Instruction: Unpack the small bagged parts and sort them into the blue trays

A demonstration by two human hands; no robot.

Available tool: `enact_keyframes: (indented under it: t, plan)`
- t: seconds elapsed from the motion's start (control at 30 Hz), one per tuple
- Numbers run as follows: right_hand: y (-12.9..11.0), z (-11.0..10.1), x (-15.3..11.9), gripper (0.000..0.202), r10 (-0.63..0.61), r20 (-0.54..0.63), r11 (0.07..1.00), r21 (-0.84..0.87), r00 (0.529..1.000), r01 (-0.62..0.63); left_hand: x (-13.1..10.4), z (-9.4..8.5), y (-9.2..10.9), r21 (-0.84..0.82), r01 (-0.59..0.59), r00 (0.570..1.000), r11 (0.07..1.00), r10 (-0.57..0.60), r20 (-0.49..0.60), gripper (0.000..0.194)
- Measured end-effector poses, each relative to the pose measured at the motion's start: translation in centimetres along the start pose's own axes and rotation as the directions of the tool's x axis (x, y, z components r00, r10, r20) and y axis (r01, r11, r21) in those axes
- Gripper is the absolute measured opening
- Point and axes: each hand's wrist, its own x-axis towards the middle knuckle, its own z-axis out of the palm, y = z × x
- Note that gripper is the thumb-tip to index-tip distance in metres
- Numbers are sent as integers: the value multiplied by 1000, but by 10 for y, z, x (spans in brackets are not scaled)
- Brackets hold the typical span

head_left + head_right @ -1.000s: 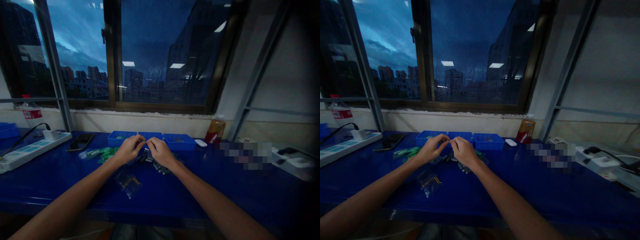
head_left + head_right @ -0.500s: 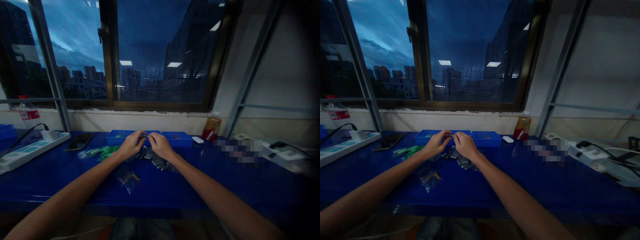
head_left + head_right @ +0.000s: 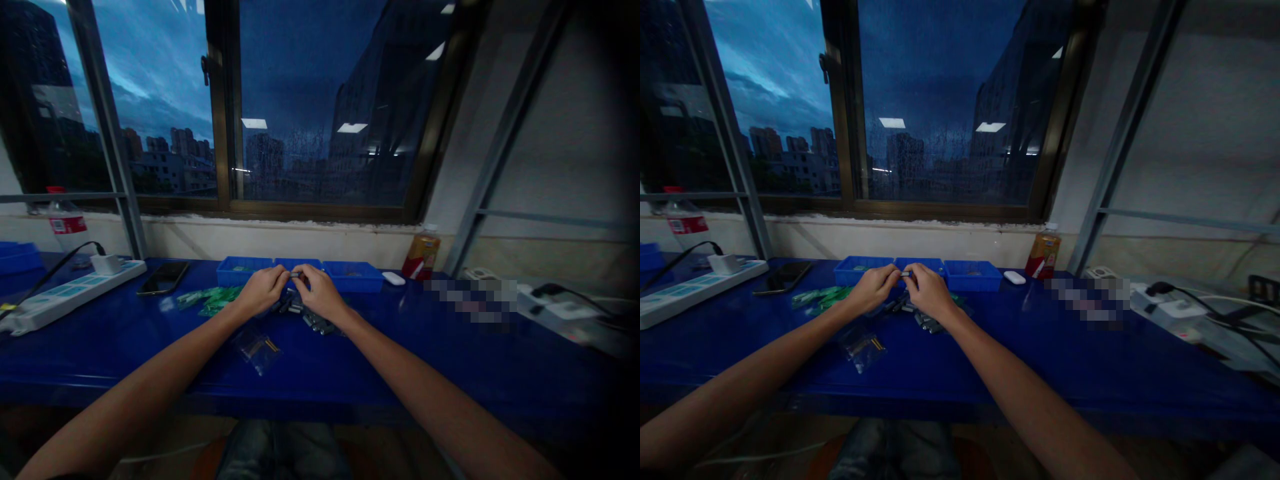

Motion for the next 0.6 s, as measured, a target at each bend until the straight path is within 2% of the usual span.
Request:
enact_keyframes:
  t: [0.1, 0.2, 0.33, 0.43, 0.47, 0.5, 0.53, 0.6]
  plan:
    - [-1, 0, -3, 15, 18, -4, 999, -37, 1000, -18, 0, -3, 4, -62, 7, 1000, 998, -8, -14, 22]
    - [-1, 1, -6, 18, 34, 9, 998, -57, 999, -34, 0, -5, 5, -89, -40, 999, 995, 38, -21, 22]
    - [-3, -4, 9, 23, 56, 41, 996, -77, 998, -53, 0, -2, 3, -28, -34, 999, 999, 33, -20, 20]
    - [-10, -13, 15, 20, 102, 10, 991, -91, 995, -101, 0, -2, 2, 17, -3, 1000, 1000, 4, -23, 21]
    - [-14, -14, 3, 24, 101, -10, 991, -90, 995, -101, 0, -2, 2, 27, 5, 1000, 1000, -4, -23, 21]
    - [-18, -12, -21, 28, 74, -26, 994, -83, 997, -76, 0, -3, 2, 34, 13, 1000, 999, -12, -21, 22]
    - [-24, -7, -56, 28, 19, -19, 999, -44, 1000, -20, 0, -4, 2, 39, 18, 1000, 999, -18, -20, 23]
    - [-40, 13, -159, 25, -119, -33, 991, 60, 992, 121, 0, -6, 3, 43, 19, 1000, 999, -18, -14, 25]
